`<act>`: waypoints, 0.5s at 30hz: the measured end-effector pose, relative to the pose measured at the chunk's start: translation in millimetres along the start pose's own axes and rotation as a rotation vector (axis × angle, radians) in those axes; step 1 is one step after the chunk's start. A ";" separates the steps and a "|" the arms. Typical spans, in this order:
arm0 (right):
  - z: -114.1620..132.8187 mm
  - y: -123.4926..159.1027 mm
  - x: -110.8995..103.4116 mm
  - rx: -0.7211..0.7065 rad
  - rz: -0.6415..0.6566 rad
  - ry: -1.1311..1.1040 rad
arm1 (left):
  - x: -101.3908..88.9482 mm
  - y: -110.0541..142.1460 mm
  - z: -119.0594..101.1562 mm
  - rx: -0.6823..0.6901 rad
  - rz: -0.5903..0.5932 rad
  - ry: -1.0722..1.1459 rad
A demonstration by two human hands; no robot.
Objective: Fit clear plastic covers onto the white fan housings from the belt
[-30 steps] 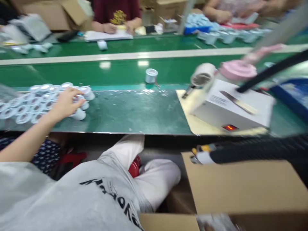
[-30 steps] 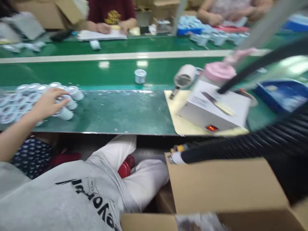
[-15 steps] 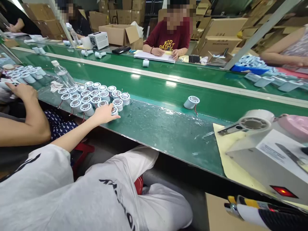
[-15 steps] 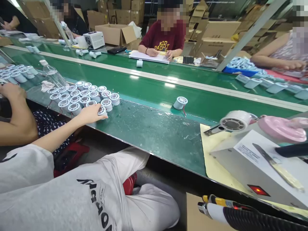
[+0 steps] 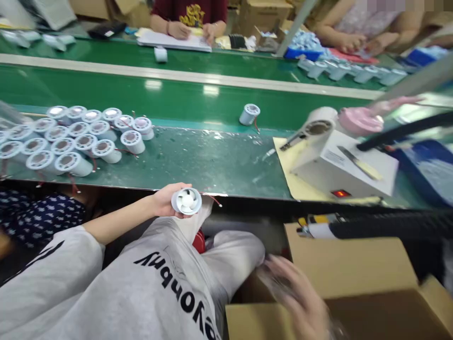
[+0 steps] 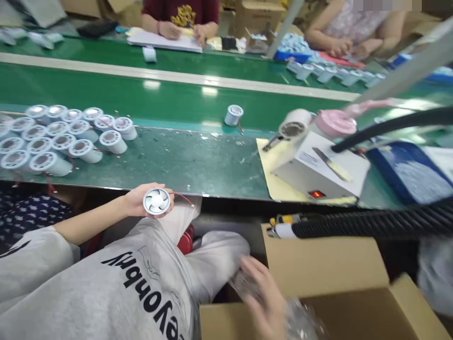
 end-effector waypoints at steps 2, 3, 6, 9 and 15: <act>-4.4 24.7 9.7 -0.078 -0.054 0.258 | 16.3 -26.1 19.6 -0.168 0.097 -0.097; -5.5 28.9 22.6 -0.094 -0.039 0.362 | 23.6 -34.6 27.0 -0.244 0.138 -0.167; -11.1 18.2 54.0 -0.008 -0.049 0.537 | 41.7 -44.9 32.4 -0.315 0.222 -0.453; -16.3 3.1 58.3 0.137 -0.049 0.597 | 59.0 -41.8 16.1 -0.049 0.225 -0.987; -23.3 8.5 44.1 0.244 0.050 0.234 | 77.5 -28.4 3.1 0.408 0.167 -1.463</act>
Point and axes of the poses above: each hand's wrist, its own y-axis away from the middle knuckle, its own x-axis out of the palm, z = x × y, the point moved 5 cm from there along -y, towards the middle knuckle, and after that the axes turned 6 degrees about y, right-handed, at the moved point
